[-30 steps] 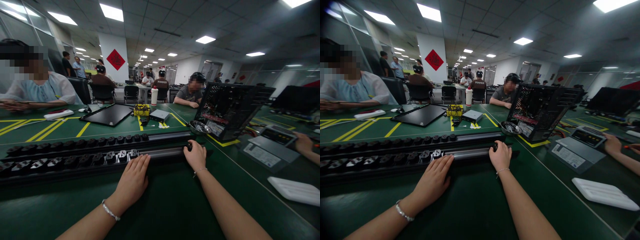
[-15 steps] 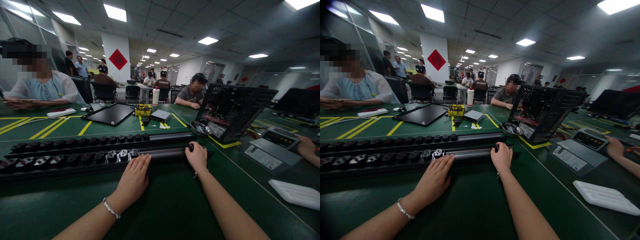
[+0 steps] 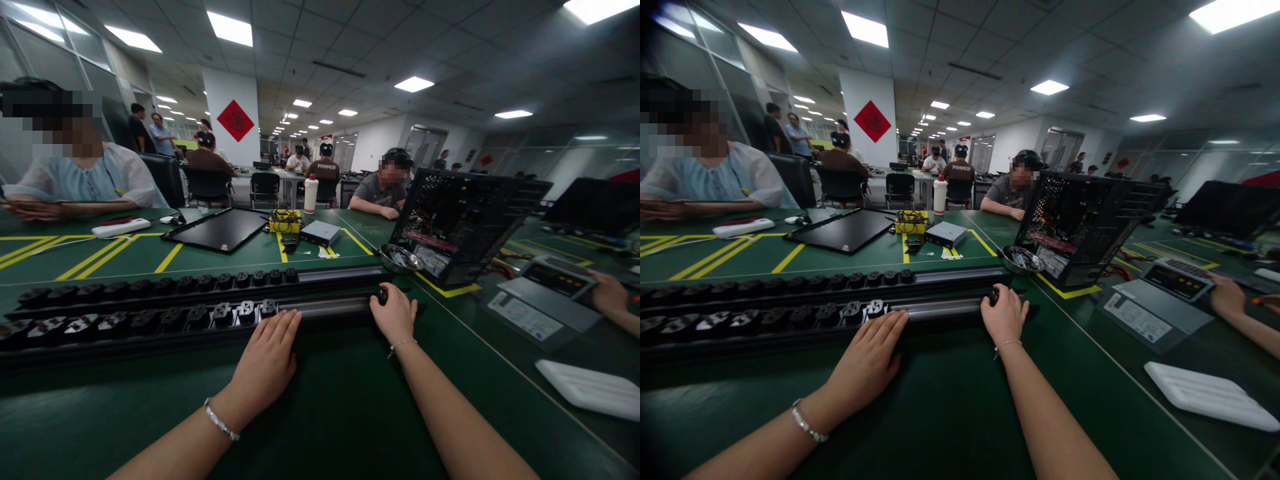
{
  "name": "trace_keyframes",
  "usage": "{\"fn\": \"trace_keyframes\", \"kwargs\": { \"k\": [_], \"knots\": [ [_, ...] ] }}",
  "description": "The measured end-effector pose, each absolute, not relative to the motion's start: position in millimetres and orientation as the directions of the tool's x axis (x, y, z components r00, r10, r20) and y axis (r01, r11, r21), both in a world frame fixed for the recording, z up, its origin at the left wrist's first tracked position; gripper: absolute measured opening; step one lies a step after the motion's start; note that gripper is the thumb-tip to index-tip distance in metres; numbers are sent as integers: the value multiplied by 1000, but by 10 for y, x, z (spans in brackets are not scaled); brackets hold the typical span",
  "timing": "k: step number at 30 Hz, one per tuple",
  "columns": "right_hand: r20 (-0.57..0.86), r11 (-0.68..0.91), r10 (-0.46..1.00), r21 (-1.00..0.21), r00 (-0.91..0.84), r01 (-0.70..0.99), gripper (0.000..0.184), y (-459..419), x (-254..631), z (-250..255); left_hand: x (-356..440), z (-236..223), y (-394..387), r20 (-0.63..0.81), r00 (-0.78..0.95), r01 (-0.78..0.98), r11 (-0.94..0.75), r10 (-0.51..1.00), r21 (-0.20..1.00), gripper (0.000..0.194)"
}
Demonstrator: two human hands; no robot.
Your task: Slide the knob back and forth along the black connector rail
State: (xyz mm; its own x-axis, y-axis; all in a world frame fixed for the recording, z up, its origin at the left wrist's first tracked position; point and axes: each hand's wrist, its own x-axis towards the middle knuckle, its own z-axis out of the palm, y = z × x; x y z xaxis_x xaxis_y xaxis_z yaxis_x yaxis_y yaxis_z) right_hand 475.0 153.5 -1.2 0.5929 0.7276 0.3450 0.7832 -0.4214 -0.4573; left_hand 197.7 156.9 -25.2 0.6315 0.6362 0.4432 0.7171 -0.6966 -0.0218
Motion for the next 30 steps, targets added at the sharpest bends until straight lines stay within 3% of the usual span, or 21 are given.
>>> {"fn": "trace_keyframes", "kwargs": {
  "k": [30],
  "knots": [
    [356, -409, 729, -459, 585, 789, 34, 1525, 4741, -22, 1968, -252, 1565, 447, 627, 723, -690, 637, -30, 65]
  ]
}}
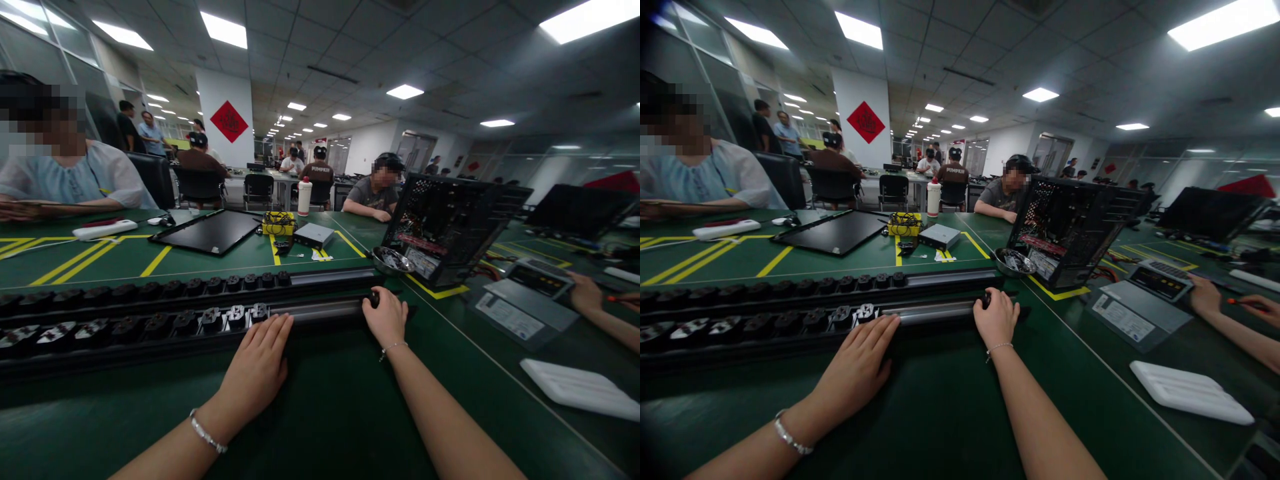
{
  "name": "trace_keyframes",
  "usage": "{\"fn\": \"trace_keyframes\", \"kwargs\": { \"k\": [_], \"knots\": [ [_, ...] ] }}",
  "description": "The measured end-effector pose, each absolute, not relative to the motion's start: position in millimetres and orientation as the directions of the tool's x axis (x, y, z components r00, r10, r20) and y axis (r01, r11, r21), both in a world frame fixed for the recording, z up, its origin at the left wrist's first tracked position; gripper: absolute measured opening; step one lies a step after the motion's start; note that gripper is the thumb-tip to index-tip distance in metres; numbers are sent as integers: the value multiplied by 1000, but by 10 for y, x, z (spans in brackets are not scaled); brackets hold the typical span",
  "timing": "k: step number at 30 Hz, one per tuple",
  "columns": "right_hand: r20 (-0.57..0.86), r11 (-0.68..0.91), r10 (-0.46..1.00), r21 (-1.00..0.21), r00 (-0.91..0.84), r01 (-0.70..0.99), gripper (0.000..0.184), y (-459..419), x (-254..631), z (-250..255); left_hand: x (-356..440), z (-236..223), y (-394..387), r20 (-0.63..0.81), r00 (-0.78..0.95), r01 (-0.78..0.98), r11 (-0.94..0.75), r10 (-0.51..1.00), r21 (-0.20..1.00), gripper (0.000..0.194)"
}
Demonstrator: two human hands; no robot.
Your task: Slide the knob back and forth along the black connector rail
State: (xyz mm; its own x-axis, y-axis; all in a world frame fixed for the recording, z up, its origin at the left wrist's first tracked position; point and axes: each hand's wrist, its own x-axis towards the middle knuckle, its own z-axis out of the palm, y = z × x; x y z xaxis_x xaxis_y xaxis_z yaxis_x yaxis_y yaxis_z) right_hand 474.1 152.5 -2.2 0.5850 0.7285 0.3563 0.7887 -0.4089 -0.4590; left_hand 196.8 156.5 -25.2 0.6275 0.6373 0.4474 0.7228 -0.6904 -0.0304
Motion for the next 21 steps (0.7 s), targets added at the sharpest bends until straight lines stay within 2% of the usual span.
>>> {"fn": "trace_keyframes", "kwargs": {
  "k": [21],
  "knots": [
    [354, -416, 716, -476, 602, 775, 34, 1540, 4780, -31, 1973, -274, 1570, 447, 629, 719, -695, 636, -24, 65]
  ]
}}
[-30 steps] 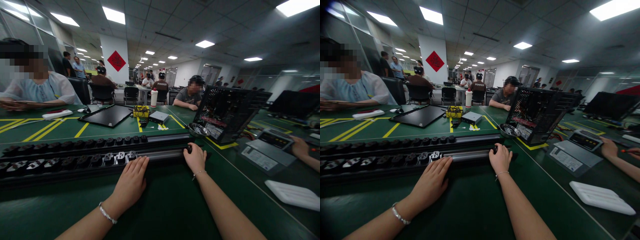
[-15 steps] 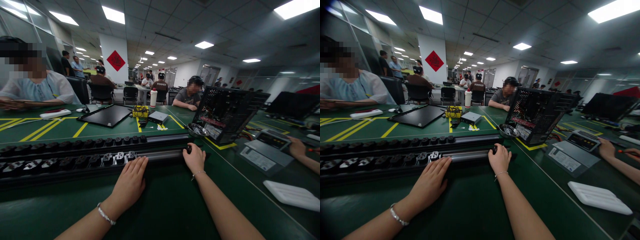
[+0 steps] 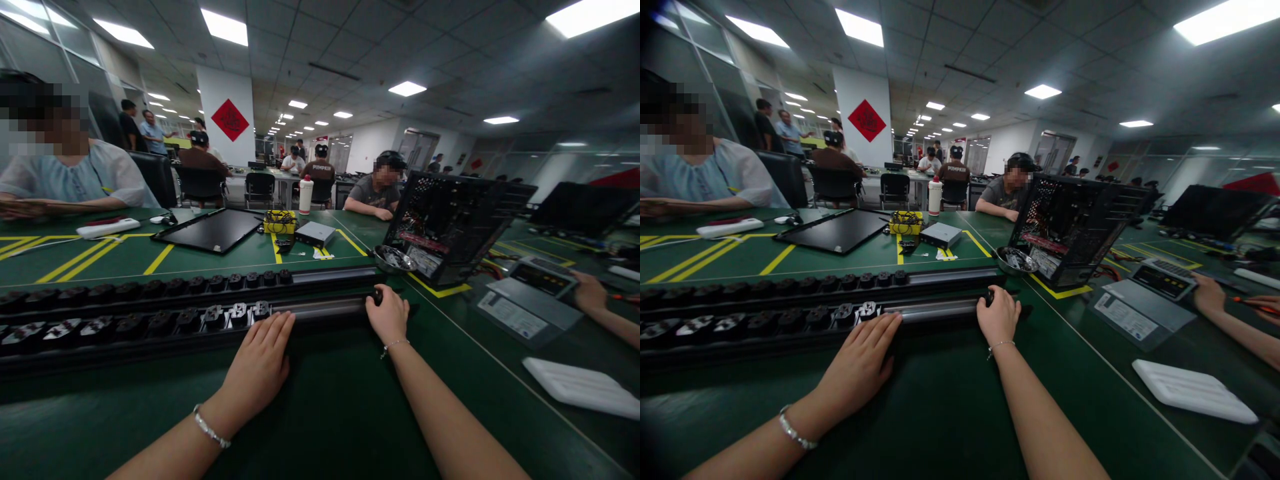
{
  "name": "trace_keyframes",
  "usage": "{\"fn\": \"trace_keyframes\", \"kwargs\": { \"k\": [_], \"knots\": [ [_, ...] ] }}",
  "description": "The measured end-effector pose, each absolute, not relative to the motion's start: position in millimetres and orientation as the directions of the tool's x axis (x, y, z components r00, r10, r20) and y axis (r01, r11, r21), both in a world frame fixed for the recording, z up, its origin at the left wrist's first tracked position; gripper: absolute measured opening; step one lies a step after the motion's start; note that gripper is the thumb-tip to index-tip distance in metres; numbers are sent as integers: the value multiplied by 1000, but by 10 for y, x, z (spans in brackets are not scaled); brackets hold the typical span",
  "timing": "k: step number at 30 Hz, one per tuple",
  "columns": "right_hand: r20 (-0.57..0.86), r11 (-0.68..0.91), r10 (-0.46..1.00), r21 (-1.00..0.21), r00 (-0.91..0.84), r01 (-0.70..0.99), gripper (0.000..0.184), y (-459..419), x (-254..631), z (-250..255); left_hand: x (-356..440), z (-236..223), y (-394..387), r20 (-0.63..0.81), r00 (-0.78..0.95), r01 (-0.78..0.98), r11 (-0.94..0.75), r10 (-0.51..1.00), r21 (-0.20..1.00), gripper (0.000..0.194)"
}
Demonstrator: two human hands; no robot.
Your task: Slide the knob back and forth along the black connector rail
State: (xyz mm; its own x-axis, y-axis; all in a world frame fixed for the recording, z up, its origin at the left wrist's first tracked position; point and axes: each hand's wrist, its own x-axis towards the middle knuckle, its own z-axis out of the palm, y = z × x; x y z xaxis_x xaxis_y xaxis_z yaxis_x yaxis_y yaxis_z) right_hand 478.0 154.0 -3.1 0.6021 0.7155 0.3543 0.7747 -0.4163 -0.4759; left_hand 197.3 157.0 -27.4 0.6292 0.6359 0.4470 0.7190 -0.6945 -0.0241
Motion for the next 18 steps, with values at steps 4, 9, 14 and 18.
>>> {"fn": "trace_keyframes", "kwargs": {
  "k": [4, 9, 14, 18],
  "knots": [
    [359, -417, 712, -474, 603, 776, 34, 1542, 4777, -32, 1976, -254, 1563, 440, 628, 723, -690, 642, -26, 63],
    [355, -425, 717, -459, 600, 780, 35, 1534, 4798, -7, 1981, -239, 1562, 450, 629, 720, -694, 634, -27, 65],
    [362, -434, 727, -416, 584, 799, 38, 1518, 4848, 2, 1975, -252, 1568, 440, 631, 719, -695, 638, -24, 65],
    [354, -436, 729, -421, 587, 795, 38, 1518, 4870, -20, 1977, -253, 1564, 451, 630, 716, -697, 632, -23, 66]
  ]
}}
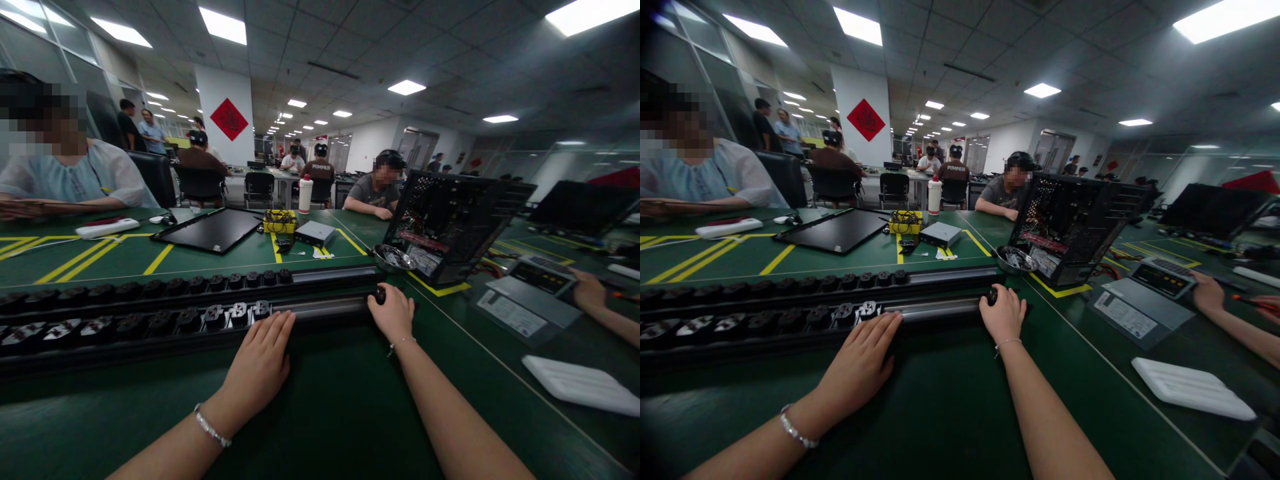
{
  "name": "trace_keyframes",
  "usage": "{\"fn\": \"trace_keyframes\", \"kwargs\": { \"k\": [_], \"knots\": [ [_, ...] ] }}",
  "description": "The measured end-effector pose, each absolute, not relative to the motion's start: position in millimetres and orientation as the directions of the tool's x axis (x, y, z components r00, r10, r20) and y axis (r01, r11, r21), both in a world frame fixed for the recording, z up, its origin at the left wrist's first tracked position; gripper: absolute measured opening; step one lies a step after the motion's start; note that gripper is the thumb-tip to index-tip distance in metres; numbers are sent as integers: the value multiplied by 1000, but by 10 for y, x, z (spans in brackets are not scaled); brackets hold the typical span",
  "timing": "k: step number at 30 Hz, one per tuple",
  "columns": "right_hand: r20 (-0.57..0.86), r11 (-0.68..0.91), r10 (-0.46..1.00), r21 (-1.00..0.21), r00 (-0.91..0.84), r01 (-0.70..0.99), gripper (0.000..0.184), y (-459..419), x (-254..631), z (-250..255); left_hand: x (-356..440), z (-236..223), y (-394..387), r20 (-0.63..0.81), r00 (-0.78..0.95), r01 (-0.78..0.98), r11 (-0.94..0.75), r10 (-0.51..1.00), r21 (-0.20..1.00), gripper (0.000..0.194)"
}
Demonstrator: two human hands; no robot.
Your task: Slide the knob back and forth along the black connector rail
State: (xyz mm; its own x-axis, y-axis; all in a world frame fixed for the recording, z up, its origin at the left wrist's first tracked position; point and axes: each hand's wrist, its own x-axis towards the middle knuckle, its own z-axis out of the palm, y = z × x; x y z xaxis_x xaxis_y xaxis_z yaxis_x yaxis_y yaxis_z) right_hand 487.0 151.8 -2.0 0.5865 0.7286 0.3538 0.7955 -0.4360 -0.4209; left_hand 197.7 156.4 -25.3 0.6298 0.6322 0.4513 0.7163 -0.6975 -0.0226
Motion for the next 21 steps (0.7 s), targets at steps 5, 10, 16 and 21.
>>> {"fn": "trace_keyframes", "kwargs": {
  "k": [5, 10, 16, 21],
  "knots": [
    [357, -427, 730, -427, 583, 797, 38, 1526, 4879, -34, 1981, -257, 1563, 458, 629, 717, -696, 629, -29, 66],
    [353, -423, 732, -436, 583, 794, 37, 1513, 4874, -9, 1973, -261, 1571, 460, 626, 718, -695, 630, -25, 66],
    [353, -421, 733, -435, 581, 796, 35, 1506, 4874, 3, 1971, -253, 1565, 445, 630, 720, -694, 637, -26, 65],
    [356, -427, 726, -437, 588, 792, 35, 1524, 4909, -36, 1969, -251, 1569, 437, 632, 721, -693, 641, -26, 64]
  ]
}}
